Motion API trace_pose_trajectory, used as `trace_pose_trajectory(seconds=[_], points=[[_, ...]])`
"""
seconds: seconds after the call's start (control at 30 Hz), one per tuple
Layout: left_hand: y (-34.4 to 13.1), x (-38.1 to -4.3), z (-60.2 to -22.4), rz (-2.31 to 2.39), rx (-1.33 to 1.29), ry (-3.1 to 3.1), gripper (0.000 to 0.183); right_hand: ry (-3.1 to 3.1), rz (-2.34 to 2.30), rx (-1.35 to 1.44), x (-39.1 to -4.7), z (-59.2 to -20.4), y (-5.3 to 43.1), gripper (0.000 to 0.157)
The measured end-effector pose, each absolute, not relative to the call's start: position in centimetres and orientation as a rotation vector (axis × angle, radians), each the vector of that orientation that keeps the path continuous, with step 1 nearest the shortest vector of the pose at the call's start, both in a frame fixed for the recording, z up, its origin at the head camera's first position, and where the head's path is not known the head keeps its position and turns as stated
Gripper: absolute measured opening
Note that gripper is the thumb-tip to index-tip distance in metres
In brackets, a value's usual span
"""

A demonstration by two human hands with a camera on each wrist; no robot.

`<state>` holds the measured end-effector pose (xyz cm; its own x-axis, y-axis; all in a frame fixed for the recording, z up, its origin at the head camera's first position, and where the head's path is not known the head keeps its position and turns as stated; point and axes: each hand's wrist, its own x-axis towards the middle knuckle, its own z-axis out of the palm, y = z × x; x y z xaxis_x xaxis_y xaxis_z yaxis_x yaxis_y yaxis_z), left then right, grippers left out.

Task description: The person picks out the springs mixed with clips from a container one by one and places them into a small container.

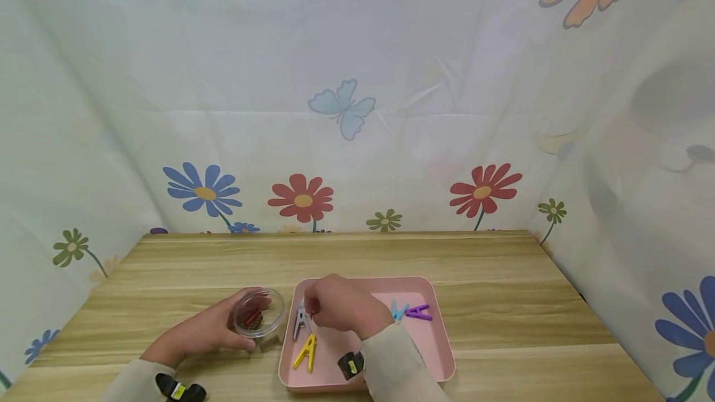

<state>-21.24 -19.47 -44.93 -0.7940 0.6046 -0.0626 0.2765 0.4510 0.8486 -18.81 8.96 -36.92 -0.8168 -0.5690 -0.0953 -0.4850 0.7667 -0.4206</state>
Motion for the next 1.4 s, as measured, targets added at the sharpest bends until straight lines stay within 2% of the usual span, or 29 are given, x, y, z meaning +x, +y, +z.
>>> trace_pose_trajectory(seconds=[0.87, 1.4], points=[[-19.53, -21.36, -44.95, 1.276, 0.754, 2.327, 0.086, 2.838, -0.581, -0.957, -18.5, -36.42, 8.48, 0.009], [-19.6, -21.47, -45.11, 1.309, 0.784, 2.299, 0.087, 2.914, -0.617, -1.145, -18.41, -36.74, 7.97, 0.008]])
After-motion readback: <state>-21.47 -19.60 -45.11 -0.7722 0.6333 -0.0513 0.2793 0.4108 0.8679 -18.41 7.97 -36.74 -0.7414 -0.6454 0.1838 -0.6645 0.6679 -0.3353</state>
